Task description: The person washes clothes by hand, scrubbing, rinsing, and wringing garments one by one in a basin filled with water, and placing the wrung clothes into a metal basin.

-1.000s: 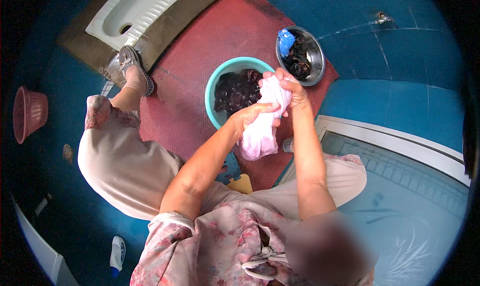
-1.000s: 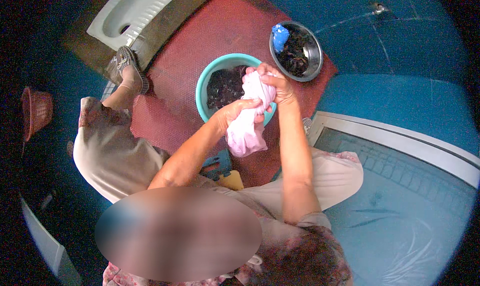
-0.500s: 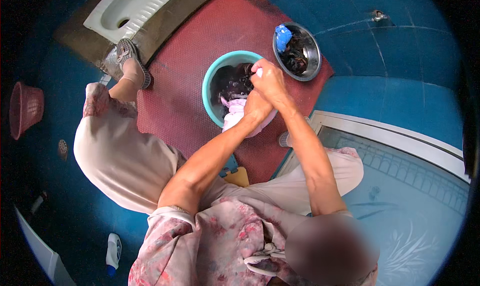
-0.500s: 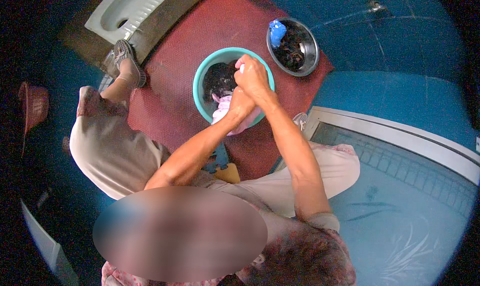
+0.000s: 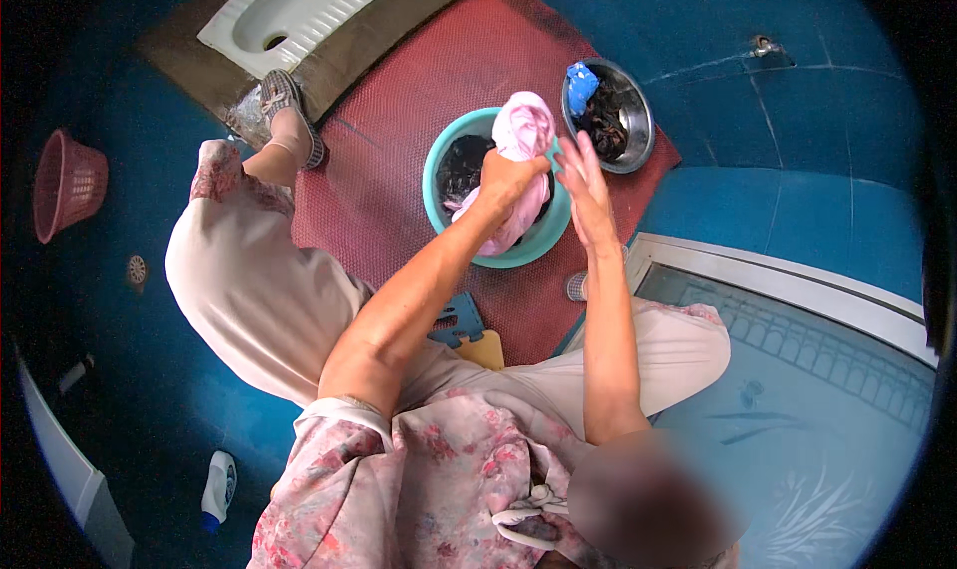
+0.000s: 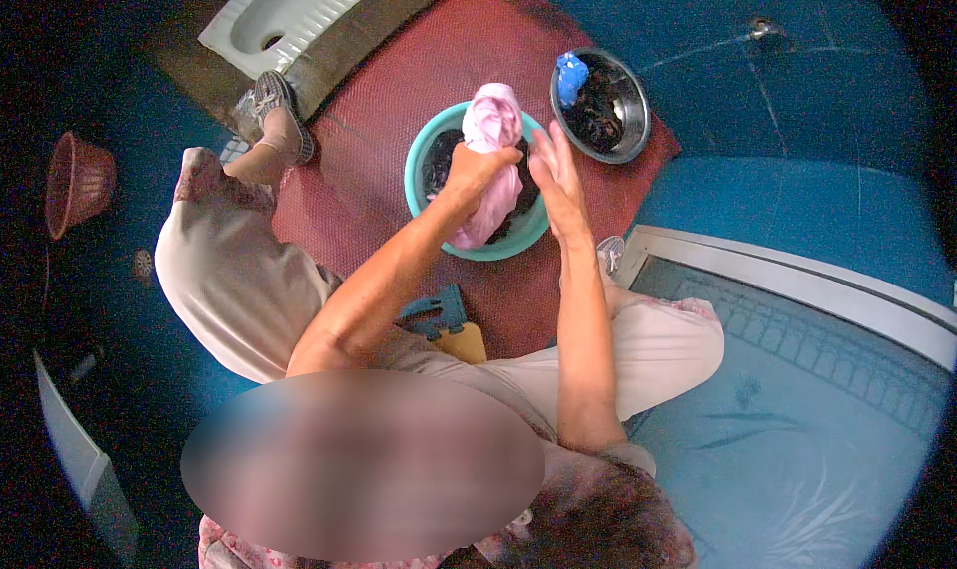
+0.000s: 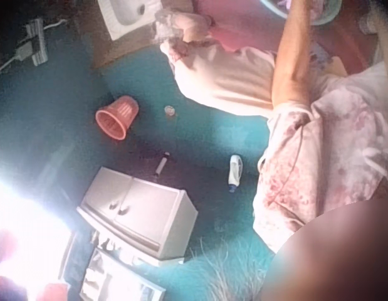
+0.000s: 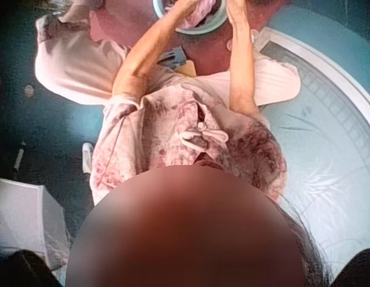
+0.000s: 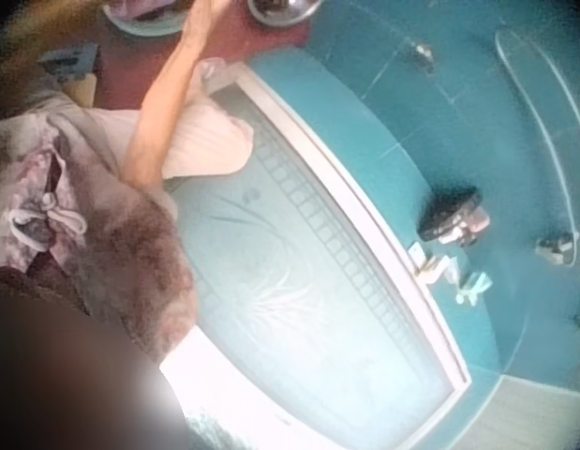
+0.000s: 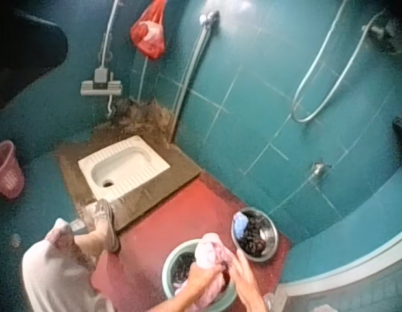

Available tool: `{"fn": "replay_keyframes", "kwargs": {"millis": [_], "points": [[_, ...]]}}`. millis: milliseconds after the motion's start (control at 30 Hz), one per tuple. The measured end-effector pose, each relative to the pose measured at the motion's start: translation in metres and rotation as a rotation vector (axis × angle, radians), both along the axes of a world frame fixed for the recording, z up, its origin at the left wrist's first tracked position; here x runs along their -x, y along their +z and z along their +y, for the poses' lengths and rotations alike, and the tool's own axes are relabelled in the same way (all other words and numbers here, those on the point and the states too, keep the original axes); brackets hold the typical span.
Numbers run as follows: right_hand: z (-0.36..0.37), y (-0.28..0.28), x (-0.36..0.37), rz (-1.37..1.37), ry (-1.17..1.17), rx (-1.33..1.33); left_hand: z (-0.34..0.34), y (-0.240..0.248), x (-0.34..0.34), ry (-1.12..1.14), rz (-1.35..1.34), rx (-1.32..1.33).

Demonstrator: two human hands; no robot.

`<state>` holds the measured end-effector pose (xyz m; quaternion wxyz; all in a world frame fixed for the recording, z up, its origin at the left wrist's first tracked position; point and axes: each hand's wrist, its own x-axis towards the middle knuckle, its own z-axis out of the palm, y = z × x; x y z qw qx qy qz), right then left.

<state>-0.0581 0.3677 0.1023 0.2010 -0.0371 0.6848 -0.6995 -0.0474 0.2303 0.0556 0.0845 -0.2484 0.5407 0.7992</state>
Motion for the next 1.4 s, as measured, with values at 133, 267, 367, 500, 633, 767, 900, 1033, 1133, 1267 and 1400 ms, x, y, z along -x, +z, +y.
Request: {"fn": "replay_keyframes", "kwargs": {"millis": [133, 267, 367, 500, 633, 767, 900, 1033, 1133, 1267, 1400], "points": [[0.036, -0.026, -0.020, 0.004, 0.212, -0.143, -0.004, 0.009, 0.013, -0.021, -0.022, -0.372], [0.023, -0.037, -0.045, 0.077, 0.327, -0.568, -0.006, 0.019, 0.013, -0.001, -0.034, -0.525], [0.032, -0.077, -0.042, 0.046, 0.367, -0.513, 0.007, 0.021, 0.013, 0.068, 0.014, -0.545], [0.017, -0.081, -0.054, -0.258, 0.069, -0.150, 0.014, -0.003, 0.014, 0.211, 0.014, -0.604], [0.000, -0.075, -0.052, -0.297, -0.167, 0.171, 0.011, -0.006, 0.014, 0.284, -0.025, -0.792], [-0.009, -0.058, -0.037, -0.101, -0.325, 0.353, 0.000, 0.001, 0.005, 0.367, 0.091, -0.620], [0.002, -0.052, -0.024, -0.053, -0.316, 0.445, -0.001, -0.005, -0.009, 0.304, -0.078, -0.405], [-0.003, -0.057, -0.020, -0.107, -0.375, 0.681, 0.010, -0.017, -0.008, 0.059, -0.079, -1.199], [-0.007, -0.055, -0.028, -0.162, -0.328, 0.753, 0.011, -0.016, -0.006, 0.098, -0.004, -1.184], [-0.013, -0.037, -0.036, -0.224, -0.279, 0.602, 0.004, -0.028, -0.003, 0.181, 0.017, -1.151], [0.000, -0.048, -0.043, -0.096, -0.207, 0.363, -0.007, -0.017, 0.000, 0.135, 0.054, -1.242]]}}
